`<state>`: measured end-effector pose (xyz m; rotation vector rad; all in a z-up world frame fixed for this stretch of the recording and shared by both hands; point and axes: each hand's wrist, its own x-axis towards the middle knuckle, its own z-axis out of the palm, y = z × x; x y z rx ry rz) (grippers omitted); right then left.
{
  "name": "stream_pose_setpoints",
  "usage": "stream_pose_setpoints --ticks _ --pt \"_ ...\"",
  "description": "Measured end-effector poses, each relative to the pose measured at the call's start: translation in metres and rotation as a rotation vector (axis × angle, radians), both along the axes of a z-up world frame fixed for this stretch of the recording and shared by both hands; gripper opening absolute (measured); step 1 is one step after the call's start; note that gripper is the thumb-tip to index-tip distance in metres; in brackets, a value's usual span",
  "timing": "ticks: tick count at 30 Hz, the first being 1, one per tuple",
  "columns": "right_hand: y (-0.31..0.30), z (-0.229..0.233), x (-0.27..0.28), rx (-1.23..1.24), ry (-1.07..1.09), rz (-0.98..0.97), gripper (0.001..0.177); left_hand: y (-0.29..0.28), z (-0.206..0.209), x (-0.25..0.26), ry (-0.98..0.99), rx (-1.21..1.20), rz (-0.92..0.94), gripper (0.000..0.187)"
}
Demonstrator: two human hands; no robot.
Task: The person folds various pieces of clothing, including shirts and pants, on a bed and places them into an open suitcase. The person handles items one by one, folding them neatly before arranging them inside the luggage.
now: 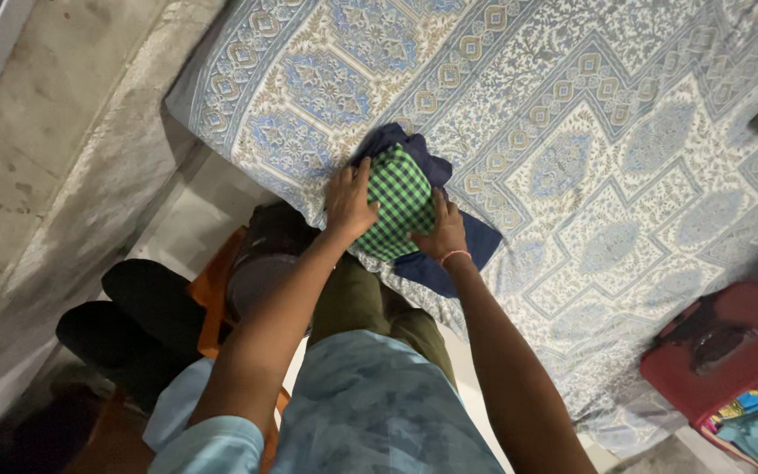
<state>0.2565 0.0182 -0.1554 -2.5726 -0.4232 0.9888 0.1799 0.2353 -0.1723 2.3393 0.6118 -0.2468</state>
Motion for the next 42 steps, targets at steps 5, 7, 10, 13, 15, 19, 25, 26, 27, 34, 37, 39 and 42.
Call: stream_pose_setpoints --ticks 5,7,10,13,15,19,25,26,27,34,37,39,42 --pt "0.008 0.008 -0.001 -0.181 -0.001 0.065 0.065 0.004 0.004 -0.017 0.042 -0.003 -0.014 0.078" --pt "0.007 0.010 -0.004 -0.097 -0.065 0.092 0.056 0.004 0.008 -0.026 0.105 -0.048 -0.035 0.064" --pt "0.005 0.023 -0.011 0.125 -0.125 0.174 0.053 0.007 0.018 -0.039 0.057 -0.071 -0.057 0.051" --pt "0.003 0.053 -0.028 0.326 -0.094 0.224 0.052 0.006 0.035 -0.060 -0.081 -0.078 -0.018 0.049" --pt "-0.001 0.076 -0.046 0.402 -0.073 0.226 0.048 0.003 0.045 -0.076 -0.167 -0.079 -0.004 0.053" --pt "-0.022 0.121 -0.096 0.390 0.009 0.088 0.038 -0.021 0.067 -0.123 -0.331 -0.093 0.049 0.055" --pt "-0.079 0.183 -0.195 0.504 -0.023 -0.343 0.050 -0.077 0.118 -0.191 -0.173 -0.405 0.112 0.044" --pt "-0.097 0.194 -0.213 0.587 -0.070 -0.403 0.052 -0.091 0.132 -0.199 -0.131 -0.466 0.098 0.048" --pt "-0.116 0.205 -0.235 0.662 -0.017 -0.508 0.059 -0.104 0.147 -0.207 -0.085 -0.525 0.083 0.051" --pt "-0.241 0.246 -0.366 1.480 0.203 -0.997 0.084 -0.209 0.216 -0.244 -0.230 -1.235 -0.075 0.045" --pt "-0.268 0.225 -0.406 1.771 0.260 -1.194 0.080 -0.241 0.241 -0.255 -0.144 -1.359 -0.087 0.046" --pt "-0.282 0.206 -0.428 1.871 0.190 -1.346 0.076 -0.264 0.254 -0.262 0.008 -1.437 -0.016 0.051" --pt "-0.278 0.182 -0.439 1.885 -0.013 -1.589 0.070 -0.283 0.263 -0.266 0.173 -1.366 -0.038 0.060"
